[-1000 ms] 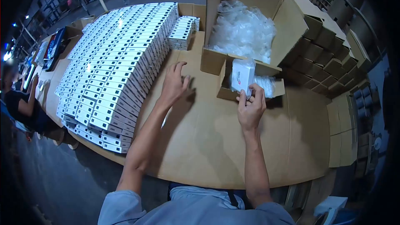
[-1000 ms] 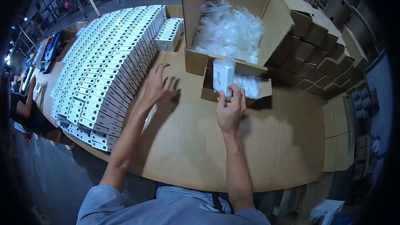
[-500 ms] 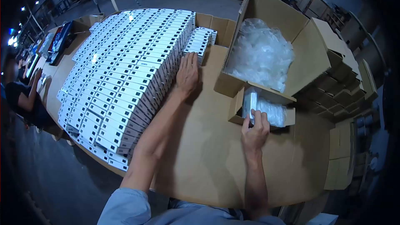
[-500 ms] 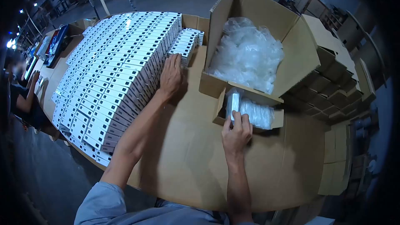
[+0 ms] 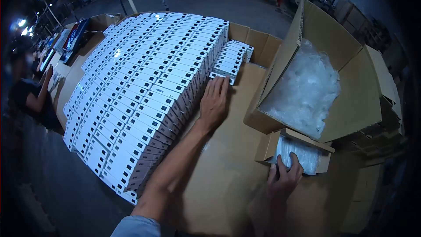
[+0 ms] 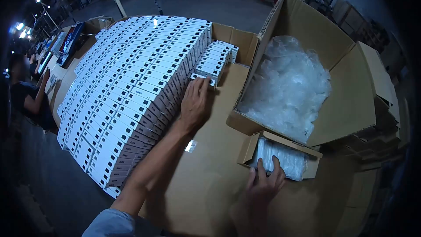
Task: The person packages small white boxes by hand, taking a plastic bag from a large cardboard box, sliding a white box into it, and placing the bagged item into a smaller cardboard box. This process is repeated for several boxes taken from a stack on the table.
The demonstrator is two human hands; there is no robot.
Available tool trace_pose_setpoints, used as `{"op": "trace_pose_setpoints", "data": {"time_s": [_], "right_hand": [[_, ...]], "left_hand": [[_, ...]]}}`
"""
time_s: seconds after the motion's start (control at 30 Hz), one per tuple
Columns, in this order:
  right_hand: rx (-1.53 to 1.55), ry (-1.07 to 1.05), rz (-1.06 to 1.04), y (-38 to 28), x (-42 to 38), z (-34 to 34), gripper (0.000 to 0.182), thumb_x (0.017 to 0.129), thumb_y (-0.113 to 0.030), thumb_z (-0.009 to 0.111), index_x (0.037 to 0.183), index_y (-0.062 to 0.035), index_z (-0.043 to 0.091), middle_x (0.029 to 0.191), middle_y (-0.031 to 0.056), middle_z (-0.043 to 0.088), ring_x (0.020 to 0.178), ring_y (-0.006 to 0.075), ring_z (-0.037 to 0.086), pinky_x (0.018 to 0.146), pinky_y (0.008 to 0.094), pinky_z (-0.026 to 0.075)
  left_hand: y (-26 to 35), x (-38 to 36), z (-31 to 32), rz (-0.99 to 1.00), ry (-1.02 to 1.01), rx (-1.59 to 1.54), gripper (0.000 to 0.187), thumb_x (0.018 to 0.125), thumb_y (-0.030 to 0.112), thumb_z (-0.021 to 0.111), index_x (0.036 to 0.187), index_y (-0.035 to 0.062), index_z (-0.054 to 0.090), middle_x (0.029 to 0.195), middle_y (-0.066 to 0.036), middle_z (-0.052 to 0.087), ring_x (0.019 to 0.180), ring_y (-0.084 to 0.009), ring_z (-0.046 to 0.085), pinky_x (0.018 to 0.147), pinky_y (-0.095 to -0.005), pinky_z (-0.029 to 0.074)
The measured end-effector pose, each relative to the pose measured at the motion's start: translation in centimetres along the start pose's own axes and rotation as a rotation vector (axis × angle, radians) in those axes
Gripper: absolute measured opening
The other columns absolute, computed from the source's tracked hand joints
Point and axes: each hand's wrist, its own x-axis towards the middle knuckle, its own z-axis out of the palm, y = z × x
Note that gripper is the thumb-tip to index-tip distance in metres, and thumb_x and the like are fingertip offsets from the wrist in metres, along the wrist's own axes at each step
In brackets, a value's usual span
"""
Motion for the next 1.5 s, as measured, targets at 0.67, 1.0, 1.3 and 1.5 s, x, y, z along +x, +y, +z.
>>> {"op": "trace_pose_setpoints", "data": {"time_s": [0.67, 1.0, 1.3, 1.5], "right_hand": [[1.463, -0.566, 0.414, -1.0, -9.7, -3.4, 0.047, 0.102, -0.015, 0.062, 0.148, -0.0103, 0.053, 0.118, 0.0092, 0.069, 0.101, 0.0143, 0.064, 0.084, 0.0300, 0.054], [1.157, -0.351, 0.450, 11.6, -14.8, -5.2, 0.017, 0.096, -0.003, 0.061, 0.108, -0.0012, 0.073, 0.103, 0.0065, 0.075, 0.094, 0.0119, 0.066, 0.083, 0.0270, 0.051], [1.222, -0.296, 0.590, 13.6, -14.5, -4.7, 0.020, 0.090, -0.004, 0.066, 0.107, -0.0067, 0.076, 0.097, -0.0036, 0.073, 0.064, 0.0004, 0.047, 0.053, 0.0204, 0.035], [1.167, -0.389, 0.509, 13.4, -11.2, -6.6, 0.020, 0.092, -0.004, 0.064, 0.107, -0.0092, 0.076, 0.095, -0.0029, 0.075, 0.063, 0.0015, 0.049, 0.053, 0.0211, 0.037]], "left_hand": [[19.1, -18.4, -17.9, -0.022, -0.108, -0.542, 0.034, 0.074, -0.002, 0.081, 0.104, 0.0066, 0.066, 0.124, -0.019, 0.057, 0.123, -0.0449, 0.055, 0.102, -0.0514, 0.050], [21.8, -0.2, -17.0, 0.241, -0.341, -0.493, 0.033, 0.086, 0.015, 0.077, 0.114, 0.0031, 0.062, 0.108, -0.018, 0.065, 0.099, -0.0370, 0.065, 0.084, -0.0422, 0.054], [16.3, 16.9, -2.9, 0.153, -0.449, -0.072, 0.029, 0.086, 0.010, 0.064, 0.107, -0.0097, 0.059, 0.089, -0.034, 0.067, 0.088, -0.0526, 0.066, 0.081, -0.0559, 0.053], [17.0, 18.5, -5.2, -0.063, -0.291, -0.225, 0.023, 0.088, 0.009, 0.061, 0.103, -0.0081, 0.056, 0.091, -0.034, 0.067, 0.089, -0.0534, 0.065, 0.079, -0.0554, 0.052]]}}
